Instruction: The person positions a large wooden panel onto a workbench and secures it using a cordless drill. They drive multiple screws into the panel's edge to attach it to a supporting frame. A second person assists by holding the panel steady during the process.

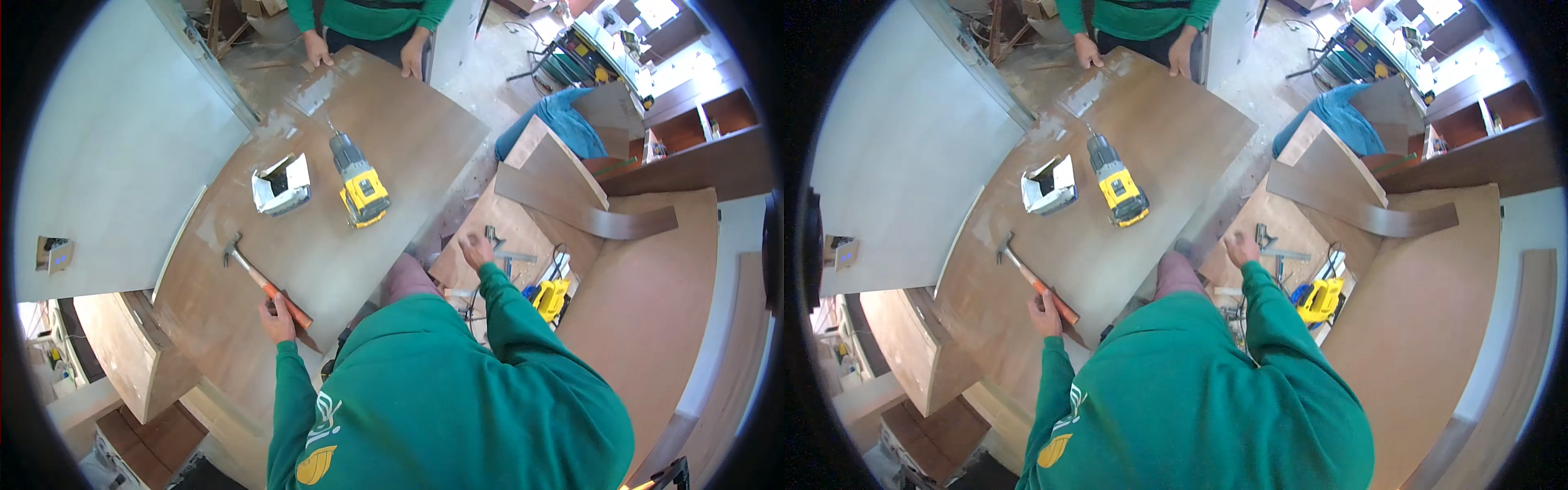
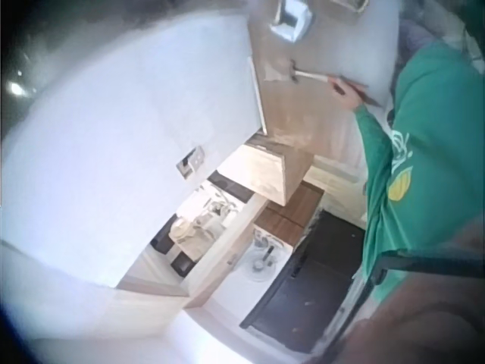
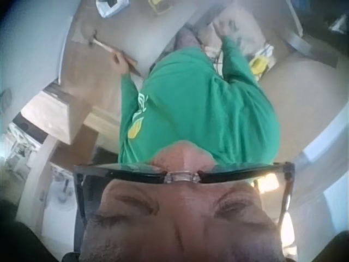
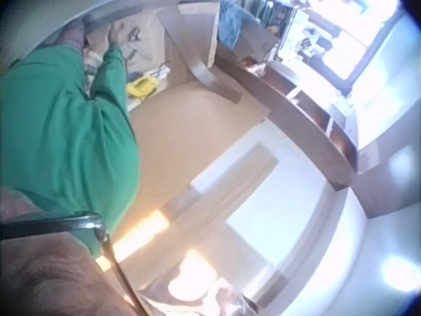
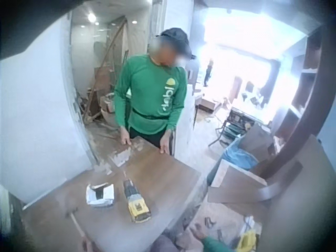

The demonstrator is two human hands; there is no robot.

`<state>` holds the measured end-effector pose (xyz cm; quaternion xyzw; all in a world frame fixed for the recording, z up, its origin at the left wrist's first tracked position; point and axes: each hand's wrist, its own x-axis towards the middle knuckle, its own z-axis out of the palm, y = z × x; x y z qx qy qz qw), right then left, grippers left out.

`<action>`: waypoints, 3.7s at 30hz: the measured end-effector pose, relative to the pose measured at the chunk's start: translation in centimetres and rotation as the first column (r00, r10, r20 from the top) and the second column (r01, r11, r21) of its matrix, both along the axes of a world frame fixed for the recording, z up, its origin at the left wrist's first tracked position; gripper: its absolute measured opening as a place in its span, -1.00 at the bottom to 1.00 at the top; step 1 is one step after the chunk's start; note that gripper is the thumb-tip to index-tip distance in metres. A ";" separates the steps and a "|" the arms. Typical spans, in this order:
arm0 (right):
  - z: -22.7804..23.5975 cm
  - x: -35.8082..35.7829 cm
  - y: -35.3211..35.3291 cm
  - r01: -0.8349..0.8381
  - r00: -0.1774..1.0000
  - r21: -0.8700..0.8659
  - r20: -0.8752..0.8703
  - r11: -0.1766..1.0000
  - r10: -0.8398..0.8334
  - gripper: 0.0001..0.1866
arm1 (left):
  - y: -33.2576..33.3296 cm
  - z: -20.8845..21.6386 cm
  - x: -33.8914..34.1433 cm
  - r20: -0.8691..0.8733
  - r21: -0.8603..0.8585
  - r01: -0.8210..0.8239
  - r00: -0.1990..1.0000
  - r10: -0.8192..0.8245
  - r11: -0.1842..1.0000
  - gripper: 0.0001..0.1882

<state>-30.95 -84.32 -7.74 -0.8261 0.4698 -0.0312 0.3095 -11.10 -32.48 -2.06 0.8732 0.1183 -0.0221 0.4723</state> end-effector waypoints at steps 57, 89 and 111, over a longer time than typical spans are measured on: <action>7.2 28.3 -21.4 -0.445 0.858 -0.346 0.101 0.826 0.504 -0.47 | -8.5 -0.6 -6.6 0.136 -0.026 -0.658 0.744 0.654 0.753 -0.57; 25.5 32.2 -21.5 -0.689 0.722 0.723 0.679 -0.050 -0.136 -0.55 | -24.0 6.4 -7.5 0.219 0.025 -0.868 0.490 0.844 0.497 -0.38; 36.0 30.4 -17.7 -0.909 0.409 0.398 0.909 -0.121 -0.083 -0.55 | -31.8 23.0 4.8 0.065 -0.275 -0.265 0.954 0.293 0.924 -0.44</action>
